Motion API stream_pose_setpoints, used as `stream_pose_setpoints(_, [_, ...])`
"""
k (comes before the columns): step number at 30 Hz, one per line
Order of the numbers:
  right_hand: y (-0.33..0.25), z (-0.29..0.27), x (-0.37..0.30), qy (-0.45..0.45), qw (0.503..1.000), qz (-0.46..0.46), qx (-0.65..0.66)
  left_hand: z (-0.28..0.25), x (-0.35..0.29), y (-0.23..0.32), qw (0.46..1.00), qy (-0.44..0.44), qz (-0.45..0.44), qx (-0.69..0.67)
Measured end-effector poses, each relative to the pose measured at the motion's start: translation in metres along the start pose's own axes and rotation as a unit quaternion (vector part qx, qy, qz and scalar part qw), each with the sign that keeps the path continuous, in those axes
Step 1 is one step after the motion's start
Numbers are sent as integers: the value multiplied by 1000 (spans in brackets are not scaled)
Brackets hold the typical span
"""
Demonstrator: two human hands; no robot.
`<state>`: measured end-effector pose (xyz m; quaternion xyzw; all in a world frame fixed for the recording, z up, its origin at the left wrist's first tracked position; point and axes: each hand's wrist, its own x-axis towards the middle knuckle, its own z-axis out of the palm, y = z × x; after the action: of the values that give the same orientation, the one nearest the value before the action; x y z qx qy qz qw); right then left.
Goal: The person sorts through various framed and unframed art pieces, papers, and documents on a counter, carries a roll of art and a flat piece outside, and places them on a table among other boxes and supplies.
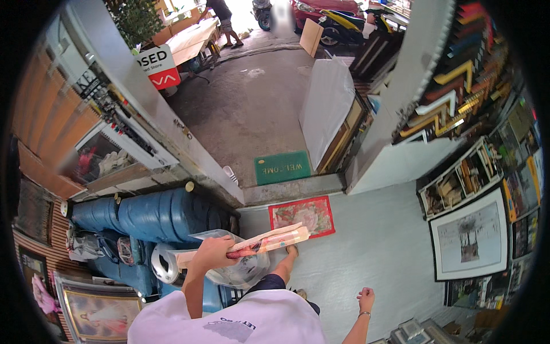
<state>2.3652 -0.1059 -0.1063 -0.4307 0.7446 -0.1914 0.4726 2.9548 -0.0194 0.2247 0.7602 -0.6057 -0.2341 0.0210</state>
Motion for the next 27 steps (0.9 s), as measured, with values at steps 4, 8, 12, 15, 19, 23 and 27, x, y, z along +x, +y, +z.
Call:
stream_pose_setpoints(4, [-88,38,66,-34,999,2,-28,-20,80,-43,999,17,-27,-12])
stream_pose_setpoints(8, [-139,98,94,-127,989,60,-47,-71,157,-59,998,48,-29,-32])
stream_pose_setpoints(12, [-221,164,109,-210,968,44,-127,-109,225,-85,997,61,-46,-32])
stream_pose_setpoints(15, [-271,202,134,-218,962,11,-165,-141,287,-97,996,64,-49,-47])
stream_pose_setpoints(19, [-342,245,190,-216,955,31,-203,-171,369,-130,993,74,-74,-56])
stream_pose_setpoints(23, [-394,298,260,-202,960,43,-188,-221,426,-168,987,89,-119,-67])
stream_pose_setpoints(27, [-465,343,356,-281,909,-18,-306,-301,486,-174,977,109,-166,-82])
